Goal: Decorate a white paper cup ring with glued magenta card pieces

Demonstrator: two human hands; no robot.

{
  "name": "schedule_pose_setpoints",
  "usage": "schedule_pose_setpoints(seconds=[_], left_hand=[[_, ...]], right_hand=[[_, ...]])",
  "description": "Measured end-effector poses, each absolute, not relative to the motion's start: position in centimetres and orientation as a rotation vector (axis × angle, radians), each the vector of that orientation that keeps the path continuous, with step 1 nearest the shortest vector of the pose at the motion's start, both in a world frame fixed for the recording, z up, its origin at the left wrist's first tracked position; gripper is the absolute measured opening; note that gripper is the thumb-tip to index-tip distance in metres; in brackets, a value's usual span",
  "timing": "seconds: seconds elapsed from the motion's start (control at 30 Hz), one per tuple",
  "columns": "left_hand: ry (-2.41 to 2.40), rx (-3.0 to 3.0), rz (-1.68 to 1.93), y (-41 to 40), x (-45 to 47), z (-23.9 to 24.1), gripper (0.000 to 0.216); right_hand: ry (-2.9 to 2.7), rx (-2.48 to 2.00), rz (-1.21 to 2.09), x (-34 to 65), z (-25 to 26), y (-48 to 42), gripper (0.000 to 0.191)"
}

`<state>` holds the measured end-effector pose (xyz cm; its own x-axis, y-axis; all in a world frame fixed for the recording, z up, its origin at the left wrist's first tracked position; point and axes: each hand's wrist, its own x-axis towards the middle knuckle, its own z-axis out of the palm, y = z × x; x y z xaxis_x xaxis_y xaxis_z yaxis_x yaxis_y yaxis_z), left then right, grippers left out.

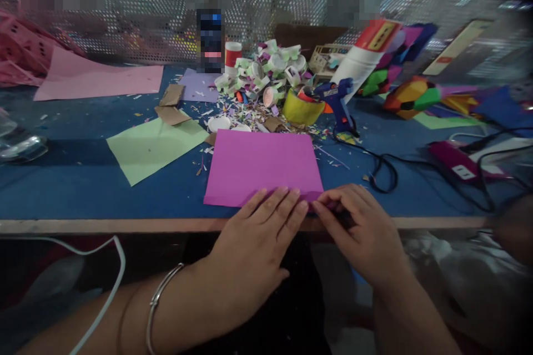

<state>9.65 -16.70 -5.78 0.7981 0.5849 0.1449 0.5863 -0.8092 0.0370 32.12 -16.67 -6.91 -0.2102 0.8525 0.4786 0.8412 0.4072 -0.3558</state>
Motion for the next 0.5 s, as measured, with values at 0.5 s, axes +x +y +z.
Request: schedule_pose_setpoints(seconds=[0.5], left_hand=[[-1.022,-2.958,-0.294,-16.4,10.4,-6.9,0.083]], right_hand=[[-1.999,-1.319,-0.448,30.1,-10.5,-20.1,0.041]])
